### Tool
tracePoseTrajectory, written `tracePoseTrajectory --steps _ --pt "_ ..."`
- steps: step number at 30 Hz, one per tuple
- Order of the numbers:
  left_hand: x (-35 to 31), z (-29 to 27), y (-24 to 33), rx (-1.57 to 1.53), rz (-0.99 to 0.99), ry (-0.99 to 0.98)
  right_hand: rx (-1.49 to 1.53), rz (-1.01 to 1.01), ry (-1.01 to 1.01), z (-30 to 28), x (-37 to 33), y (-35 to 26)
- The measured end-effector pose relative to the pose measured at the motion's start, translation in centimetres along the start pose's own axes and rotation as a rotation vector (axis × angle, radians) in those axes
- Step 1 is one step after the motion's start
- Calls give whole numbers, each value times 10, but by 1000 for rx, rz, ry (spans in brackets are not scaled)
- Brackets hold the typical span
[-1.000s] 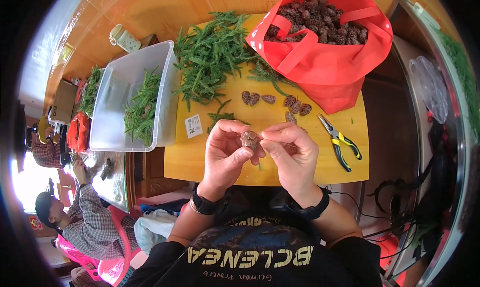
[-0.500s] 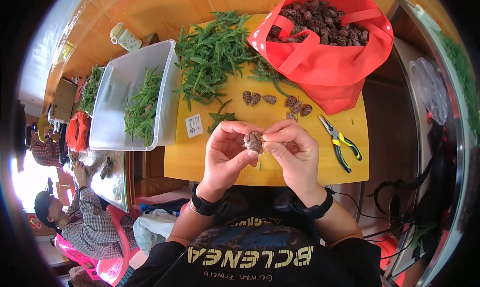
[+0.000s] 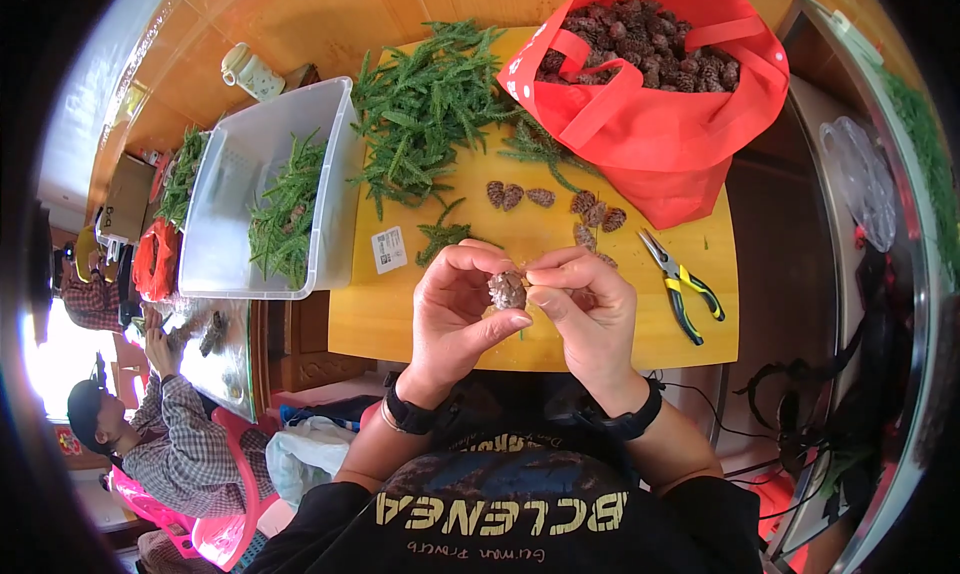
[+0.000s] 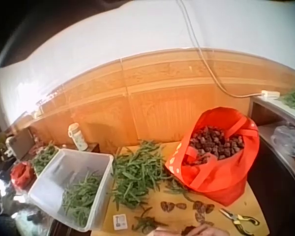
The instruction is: Trimming green branches and extracting seeds or small fruits from them using shears.
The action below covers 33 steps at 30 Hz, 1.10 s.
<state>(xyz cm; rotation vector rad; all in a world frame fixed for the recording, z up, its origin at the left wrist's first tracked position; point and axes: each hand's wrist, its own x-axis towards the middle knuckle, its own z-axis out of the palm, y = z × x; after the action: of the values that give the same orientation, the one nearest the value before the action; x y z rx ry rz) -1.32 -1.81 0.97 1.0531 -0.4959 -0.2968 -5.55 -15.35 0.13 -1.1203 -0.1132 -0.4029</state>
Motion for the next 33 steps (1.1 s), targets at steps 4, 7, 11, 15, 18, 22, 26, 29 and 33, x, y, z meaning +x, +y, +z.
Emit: tracePoseTrajectory --steps 4,7,11,15,18,22,26,29,33 --pt "0 2 -4 -6 38 20 -13 -2 28 1 -2 0" --pt "1 4 -5 -90 18 22 -24 -29 45 3 1 -1" --pt "1 1 -9 -197 -3 -32 -27 -43 50 1 -1 1" --pt "0 1 -8 -270 -48 -4 -43 -36 54 2 -1 -2" --pt "0 -5 -13 -396 -46 -52 -86 -25 46 1 -1 -1" --pt "-1 -7 -11 -462 -116 -78 -99 -47 36 2 0 -3" --pt "0 -7 -8 -543 -172 -94 -206 -114 -7 0 3 -6" --pt "0 -7 -6 -610 -207 -113 -227 -114 -13 0 4 -9" --pt "0 -11 -6 -522 -184 -79 -310 -122 -58 2 6 -16"
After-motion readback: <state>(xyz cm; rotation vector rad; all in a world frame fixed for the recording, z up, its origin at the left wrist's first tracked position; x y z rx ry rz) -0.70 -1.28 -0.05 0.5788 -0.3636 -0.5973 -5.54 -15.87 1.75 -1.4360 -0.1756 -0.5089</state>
